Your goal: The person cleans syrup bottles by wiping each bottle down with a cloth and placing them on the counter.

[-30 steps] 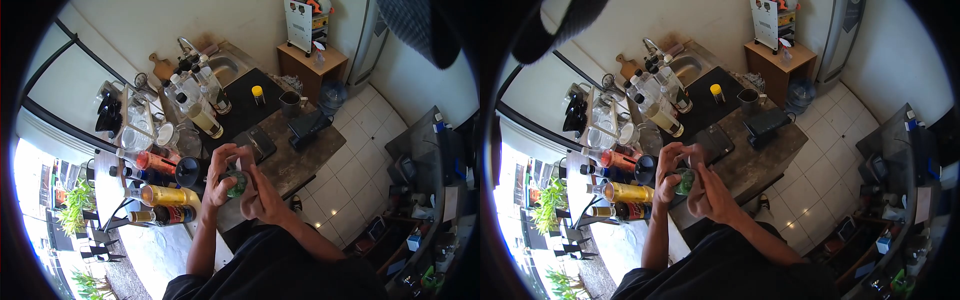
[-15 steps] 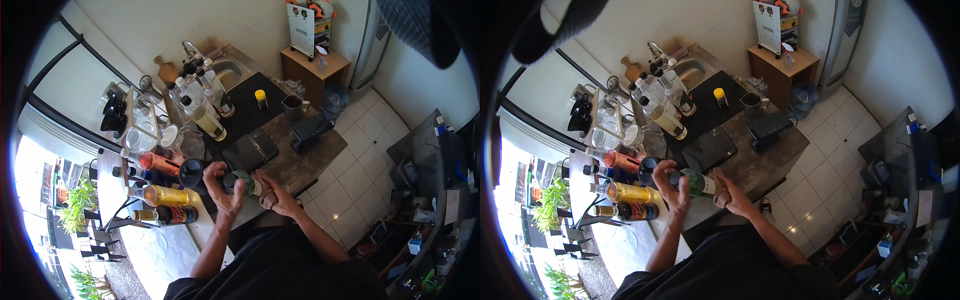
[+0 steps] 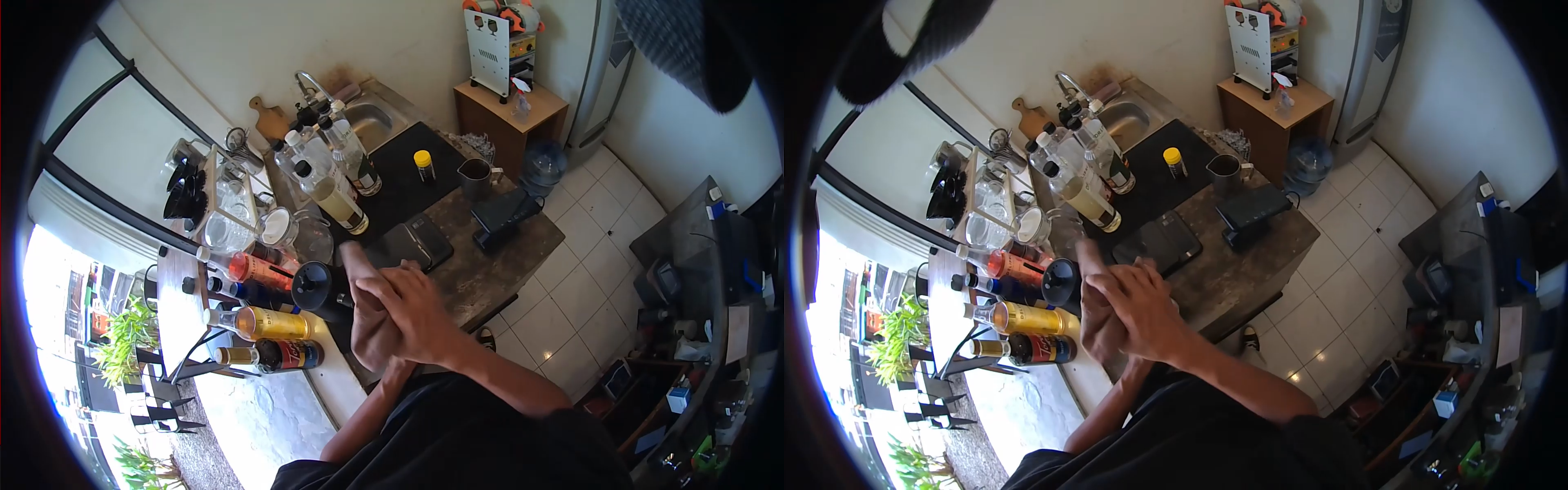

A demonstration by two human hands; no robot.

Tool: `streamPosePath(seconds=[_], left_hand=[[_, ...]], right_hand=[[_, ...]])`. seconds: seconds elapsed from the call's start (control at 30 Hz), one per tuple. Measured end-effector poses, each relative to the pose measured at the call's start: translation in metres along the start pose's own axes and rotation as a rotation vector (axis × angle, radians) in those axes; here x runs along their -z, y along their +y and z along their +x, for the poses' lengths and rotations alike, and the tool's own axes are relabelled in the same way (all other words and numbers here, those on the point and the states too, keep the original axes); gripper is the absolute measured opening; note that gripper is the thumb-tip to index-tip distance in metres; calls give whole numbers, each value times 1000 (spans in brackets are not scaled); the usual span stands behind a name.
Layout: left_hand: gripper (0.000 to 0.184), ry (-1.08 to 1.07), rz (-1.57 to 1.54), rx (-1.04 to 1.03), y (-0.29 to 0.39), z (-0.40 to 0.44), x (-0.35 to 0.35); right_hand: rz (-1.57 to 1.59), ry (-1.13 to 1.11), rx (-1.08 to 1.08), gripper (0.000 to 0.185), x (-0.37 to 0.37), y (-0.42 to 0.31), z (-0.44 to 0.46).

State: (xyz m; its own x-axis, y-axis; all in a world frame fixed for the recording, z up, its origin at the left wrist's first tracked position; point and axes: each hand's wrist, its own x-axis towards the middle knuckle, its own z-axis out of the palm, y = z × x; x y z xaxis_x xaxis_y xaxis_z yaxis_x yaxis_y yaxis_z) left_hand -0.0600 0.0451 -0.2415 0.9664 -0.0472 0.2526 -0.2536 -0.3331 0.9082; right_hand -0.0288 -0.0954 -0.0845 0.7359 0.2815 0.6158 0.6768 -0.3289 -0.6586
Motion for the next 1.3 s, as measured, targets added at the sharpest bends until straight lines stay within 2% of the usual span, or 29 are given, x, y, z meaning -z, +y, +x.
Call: streamPosePath(seconds=[0.07, 0.1, 0.13, 0.17, 0.2, 0.27, 0.33, 0.37, 0.4, 0.47, 0.5, 0.57, 0.6, 0.67, 0.7, 0.77, 0.8, 0.87, 0.9, 0.93, 1.0, 1.03, 1.07, 1.1, 1.13, 1.2, 1.23, 1.27, 1.3], left_hand=[[80, -119, 79, -38, -4, 9, 10], [80, -221, 162, -66, -3, 16, 20], [79, -320, 240, -96, -3, 24, 28], [78, -383, 264, -97, -3, 30, 35], [77, -417, 242, -59, -2, 33, 43], [62, -317, -124, 125, 12, 36, 42], [52, -408, -59, 239, 35, 42, 46], [54, -398, 14, 157, 42, 45, 44], [54, -402, 13, 155, 38, 44, 44], [52, -363, 34, 119, 30, 40, 46], [52, -352, 42, 109, 30, 39, 47], [50, -348, 230, 111, 47, 36, 48], [50, -347, 292, 114, 53, 34, 48], [78, -256, 236, 206, 63, 32, 44], [78, -260, 237, 206, 74, 28, 36], [81, 160, -21, 205, 98, 18, 14], [81, 157, -20, 203, 93, 18, 11], [73, 181, 197, 123, 74, 18, 3], [73, 179, 196, 125, 70, 18, 2], [77, 168, 212, 90, 68, 21, 2], [81, 157, 230, 49, 56, 23, -1], [76, 218, -260, 208, 40, 22, -3], [69, 87, -139, 46, 16, 26, 6], [63, -30, -30, -139, -9, 30, 15], [56, -127, 49, -323, -33, 34, 23], [56, -48, -107, -33, 34, 45, 19], [58, 9, -235, 127, 52, 47, 17], [58, 8, -239, 112, 57, 50, 17], [62, -7, -125, 122, 62, 53, 19]], right_hand=[[-182, -17, -180, 67, -17, 0, 0], [-119, 49, -147, 49, -15, 1, 4], [-114, 41, -134, 49, -18, 11, 8], [477, 83, -94, 37, -24, 26, 9], [580, 69, -176, 27, -19, 32, 9], [787, 67, -350, 10, -10, 45, 8], [1084, 98, -232, 6, -14, 61, 5], [1175, 21, -92, 6, -13, 75, 3], [1171, 23, -92, 6, -14, 83, -6], [889, 55, -353, 11, -23, 94, -35], [891, 59, -359, 11, -30, 105, -55], [759, 12, -458, 22, -46, 129, -98], [760, 12, -464, 22, -54, 138, -115], [939, 72, -483, 19, -61, 146, -134], [939, 76, -485, 19, -60, 148, -137], [715, 249, -523, 17, -46, 134, -126], [638, 305, -537, 16, -37, 125, -118], [594, 310, -373, 22, -12, 88, -86], [579, 312, -320, 24, 0, 67, -71], [971, 283, -732, 32, 10, 44, -57], [1359, 236, -1144, 40, 12, 31, -36], [869, 135, -546, 49, 11, 31, -25], [355, 39, 34, 59, 7, 29, -16], [267, 118, -50, 69, -7, 28, -13], [266, 124, -44, 69, -9, 31, -12], [430, 88, -109, 53, -10, 43, -10], [674, 116, -59, 42, -24, 67, -17], [665, 118, -46, 42, -21, 79, -25], [784, -86, -282, 31, -13, 88, -39]])
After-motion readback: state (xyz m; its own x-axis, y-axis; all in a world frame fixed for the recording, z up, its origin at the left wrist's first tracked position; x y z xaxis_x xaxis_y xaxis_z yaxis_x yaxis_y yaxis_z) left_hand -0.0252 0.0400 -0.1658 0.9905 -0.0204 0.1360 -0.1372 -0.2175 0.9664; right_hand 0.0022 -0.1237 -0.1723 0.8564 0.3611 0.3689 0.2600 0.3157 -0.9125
